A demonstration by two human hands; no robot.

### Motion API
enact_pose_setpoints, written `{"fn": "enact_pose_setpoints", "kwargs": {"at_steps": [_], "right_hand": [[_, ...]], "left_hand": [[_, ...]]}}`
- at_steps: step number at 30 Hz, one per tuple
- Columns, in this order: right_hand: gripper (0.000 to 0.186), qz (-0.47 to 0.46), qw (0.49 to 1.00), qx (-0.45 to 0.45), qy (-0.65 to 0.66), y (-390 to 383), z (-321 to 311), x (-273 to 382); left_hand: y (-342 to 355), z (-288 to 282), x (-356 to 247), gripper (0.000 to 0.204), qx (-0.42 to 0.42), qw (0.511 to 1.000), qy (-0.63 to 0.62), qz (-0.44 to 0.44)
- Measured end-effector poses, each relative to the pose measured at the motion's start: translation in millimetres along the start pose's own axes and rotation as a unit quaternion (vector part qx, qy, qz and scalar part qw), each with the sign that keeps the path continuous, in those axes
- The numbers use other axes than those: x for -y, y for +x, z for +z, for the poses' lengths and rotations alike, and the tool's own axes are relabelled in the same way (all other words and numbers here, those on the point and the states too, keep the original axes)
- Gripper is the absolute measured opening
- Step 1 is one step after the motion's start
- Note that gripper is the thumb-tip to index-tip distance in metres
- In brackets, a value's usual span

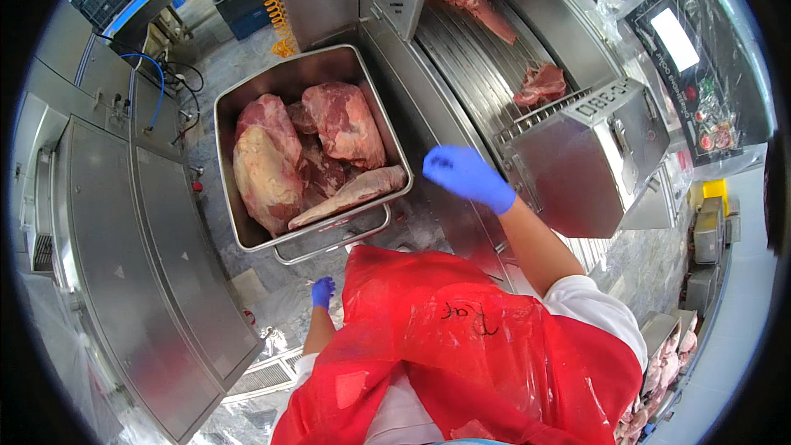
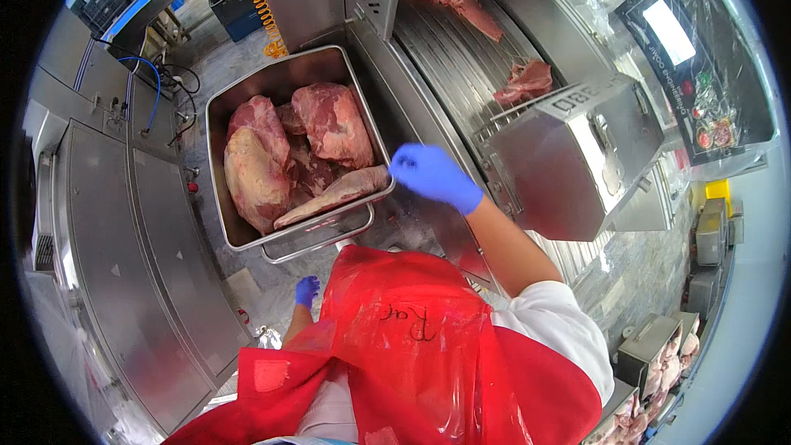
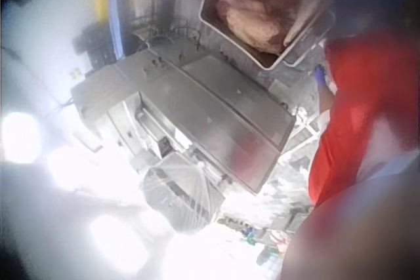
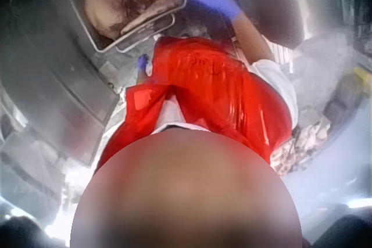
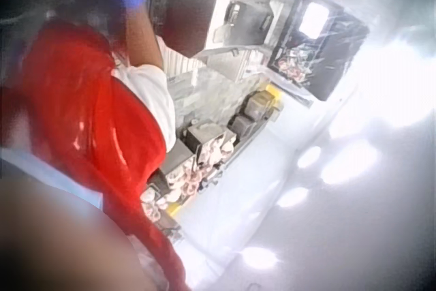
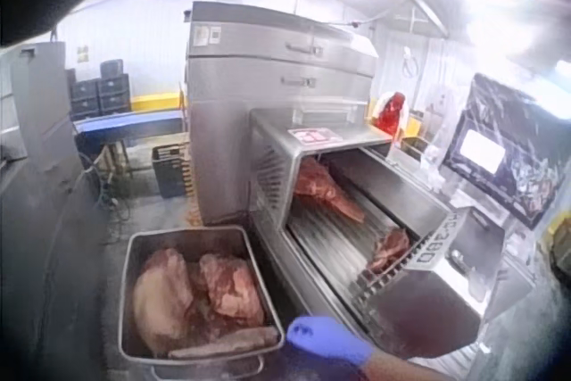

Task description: The person loads large raw meat cuts into a meat slicer, operates the machine to slice the meat, and collects the sliced pieces from a conveyor belt into a metal tray. The person repeats this process with multiple meat cuts.

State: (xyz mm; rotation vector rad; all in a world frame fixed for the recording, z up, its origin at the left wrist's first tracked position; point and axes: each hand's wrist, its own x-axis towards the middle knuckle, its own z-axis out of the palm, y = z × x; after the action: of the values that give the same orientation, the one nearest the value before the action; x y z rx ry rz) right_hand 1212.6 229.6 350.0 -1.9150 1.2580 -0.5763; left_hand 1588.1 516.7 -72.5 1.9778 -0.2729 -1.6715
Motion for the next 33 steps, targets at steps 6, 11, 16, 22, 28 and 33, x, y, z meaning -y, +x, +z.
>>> {"fn": "enact_pose_setpoints", "kwargs": {"at_steps": [6,11,16,22,28,33], "right_hand": [[0.026,0.089,0.969,-0.226,-0.05,147,-56,-71],[0.028,0.221,0.909,-0.352,0.039,248,-101,-192],[0.063,0.252,0.842,-0.392,-0.272,298,-155,-253],[0.1,0.35,0.842,-0.274,-0.305,395,-173,-274],[0.106,0.257,0.814,-0.31,-0.418,473,-154,-310],[0.091,0.222,0.841,-0.274,-0.409,476,-183,-334]], "left_hand": [[36,-19,-115,0.03,0.058,0.996,-0.046,0.043],[44,-8,-182,0.029,0.126,0.985,0.119,-0.024],[34,24,-185,0.03,0.12,0.989,0.091,-0.014],[3,33,-123,0.033,0.042,0.997,0.063,-0.02],[-13,37,-72,0.026,0.004,0.983,0.106,-0.151],[-16,53,-132,0.034,0.033,0.959,0.28,-0.027]]}}
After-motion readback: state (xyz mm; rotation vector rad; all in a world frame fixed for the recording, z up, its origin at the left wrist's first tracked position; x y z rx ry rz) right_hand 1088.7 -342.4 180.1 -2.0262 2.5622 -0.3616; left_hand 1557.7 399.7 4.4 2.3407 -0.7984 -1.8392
